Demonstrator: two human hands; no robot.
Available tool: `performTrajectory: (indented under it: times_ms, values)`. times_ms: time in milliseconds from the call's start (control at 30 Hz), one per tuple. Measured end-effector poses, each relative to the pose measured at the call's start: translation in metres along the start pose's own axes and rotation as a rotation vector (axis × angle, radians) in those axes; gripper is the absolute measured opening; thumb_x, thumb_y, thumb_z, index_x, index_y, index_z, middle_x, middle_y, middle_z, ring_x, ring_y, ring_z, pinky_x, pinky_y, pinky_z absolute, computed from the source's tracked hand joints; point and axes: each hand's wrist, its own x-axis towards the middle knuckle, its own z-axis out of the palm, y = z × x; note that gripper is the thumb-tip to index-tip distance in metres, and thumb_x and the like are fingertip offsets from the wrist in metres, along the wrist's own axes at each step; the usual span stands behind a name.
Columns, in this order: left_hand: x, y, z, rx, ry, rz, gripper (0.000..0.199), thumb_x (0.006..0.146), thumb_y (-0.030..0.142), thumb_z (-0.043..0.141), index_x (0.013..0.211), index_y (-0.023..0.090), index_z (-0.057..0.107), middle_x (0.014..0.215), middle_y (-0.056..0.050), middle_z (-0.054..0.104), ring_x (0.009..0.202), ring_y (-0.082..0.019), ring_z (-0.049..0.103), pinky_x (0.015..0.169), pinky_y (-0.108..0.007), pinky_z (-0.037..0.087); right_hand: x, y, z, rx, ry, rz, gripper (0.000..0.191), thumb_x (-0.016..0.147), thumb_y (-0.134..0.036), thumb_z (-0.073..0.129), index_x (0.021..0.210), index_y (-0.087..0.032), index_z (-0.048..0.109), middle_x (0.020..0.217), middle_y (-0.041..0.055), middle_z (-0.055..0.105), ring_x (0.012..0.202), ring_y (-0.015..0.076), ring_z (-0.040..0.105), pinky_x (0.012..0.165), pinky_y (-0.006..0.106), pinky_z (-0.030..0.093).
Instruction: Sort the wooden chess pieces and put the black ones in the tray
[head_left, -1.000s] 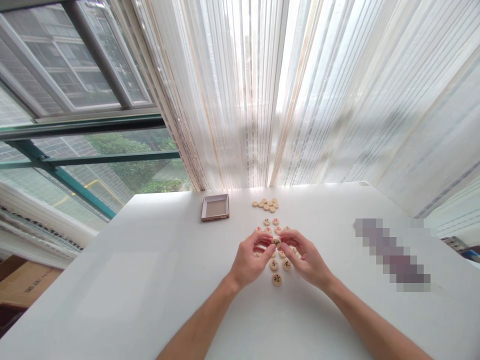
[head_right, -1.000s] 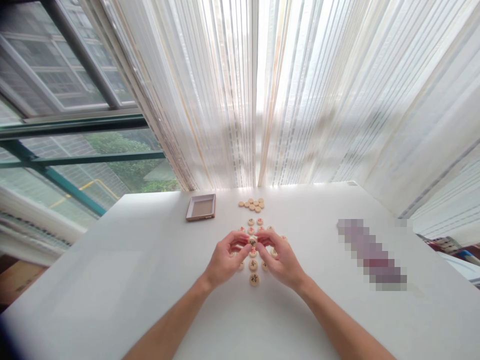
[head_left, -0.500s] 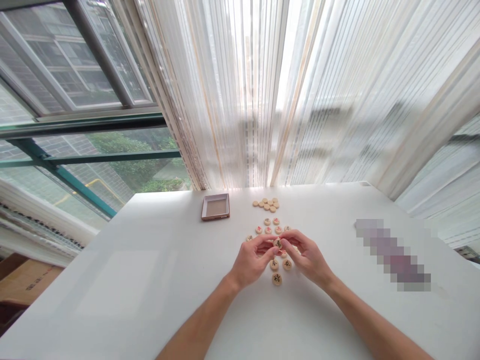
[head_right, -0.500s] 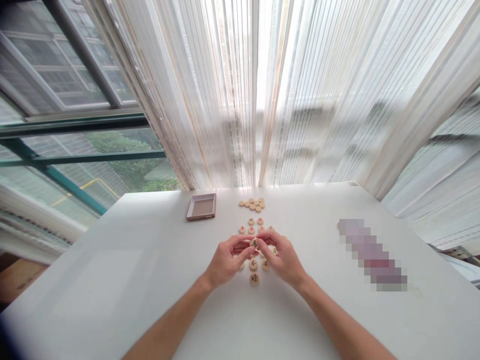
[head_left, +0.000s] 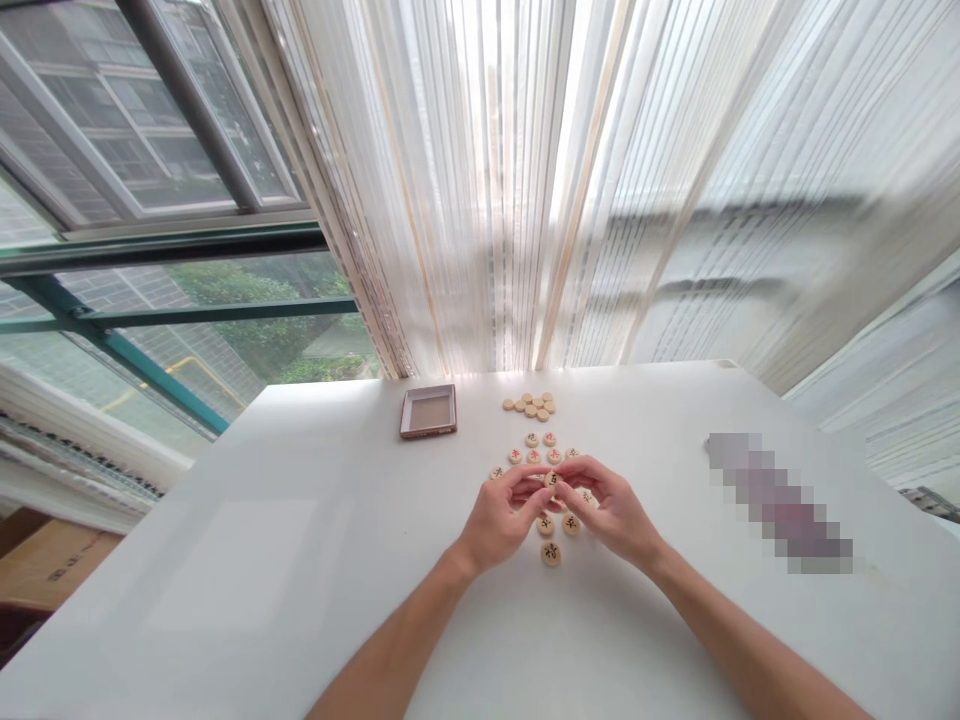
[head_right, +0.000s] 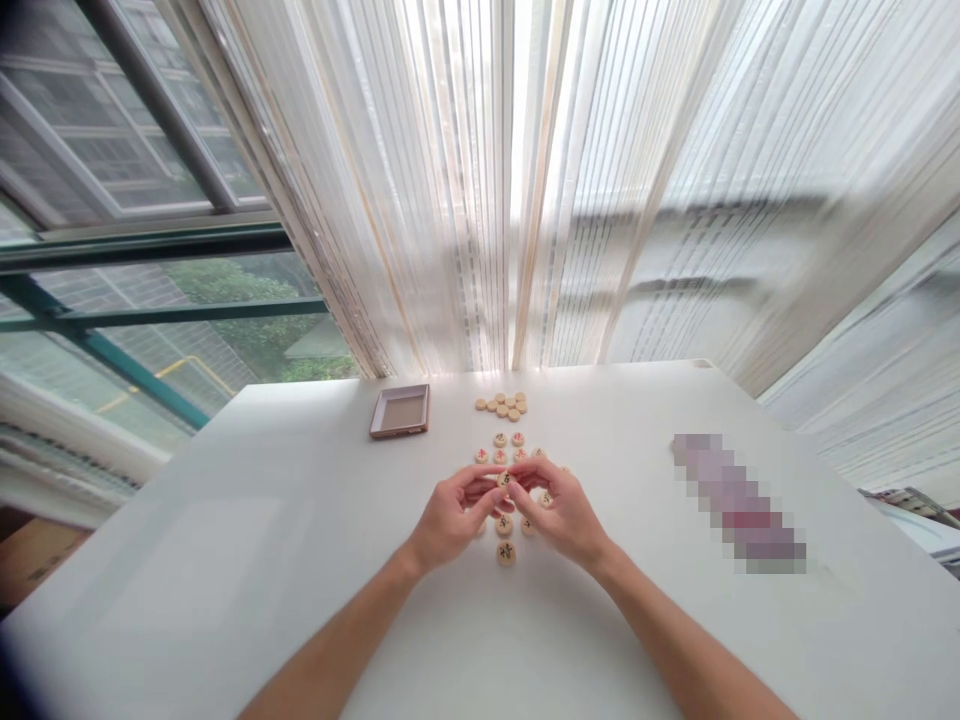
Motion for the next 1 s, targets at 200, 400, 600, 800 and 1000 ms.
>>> performTrajectory:
  times_ms: [200,400,600,800,1000]
  values:
    - [0.0013,0.0003,-0.0009,-0.077,0.014,-0.039,0.04,0.09,0.041,0.066,0.119,0.015,0.06,0.094,-0.011,0.075,0.085,-0.021,0.073,0.076,-0.034,0.06,-0.0013,-0.003,0.0017,-0.031,-0.017,-0.02,0.026,0.091,-0.036,0.066,0.113,-0.024,0.063,0.096,0.0055,0.073,0.083,0.0197,0.072,0.079,0.035,0.061]
    - [0.0013,-0.003,-0.0009,-0.103,0.004,-0.055,0.04,0.091,0.043,0.064,0.119,0.015,0.058,0.095,-0.012,0.075,0.084,-0.021,0.073,0.076,-0.034,0.059,-0.0014,-0.0008,0.0005,-0.022,-0.042,-0.012,0.026,0.093,-0.034,0.063,0.117,-0.025,0.063,0.1,0.0058,0.074,0.086,0.0208,0.072,0.081,0.037,0.061]
    - [0.0021,-0.0047,-0.0007,-0.095,0.006,-0.049,0.036,0.092,0.041,0.063,0.118,0.017,0.055,0.096,-0.011,0.074,0.084,-0.02,0.073,0.077,-0.034,0.058,-0.0024,-0.0001,0.0004,-0.029,-0.048,-0.012,0.026,0.094,-0.033,0.061,0.119,-0.026,0.064,0.103,0.0055,0.074,0.089,0.0213,0.072,0.083,0.038,0.061]
    - [0.0028,-0.0069,-0.0006,-0.102,0.002,-0.038,0.033,0.093,0.04,0.062,0.114,0.018,0.054,0.095,-0.01,0.074,0.082,-0.019,0.073,0.077,-0.034,0.058,-0.0023,0.0011,-0.0007,-0.023,-0.042,-0.03,0.024,0.094,-0.031,0.061,0.118,-0.026,0.064,0.1,0.0047,0.074,0.089,0.0211,0.072,0.083,0.037,0.06]
    - [0.002,-0.0044,-0.0011,-0.036,0.013,-0.034,0.033,0.093,0.041,0.062,0.116,0.018,0.057,0.094,-0.009,0.074,0.079,-0.019,0.073,0.077,-0.034,0.059,-0.0015,-0.002,-0.0007,-0.012,-0.024,-0.036,0.022,0.093,-0.034,0.062,0.113,-0.025,0.064,0.096,0.005,0.074,0.086,0.0212,0.072,0.081,0.037,0.061]
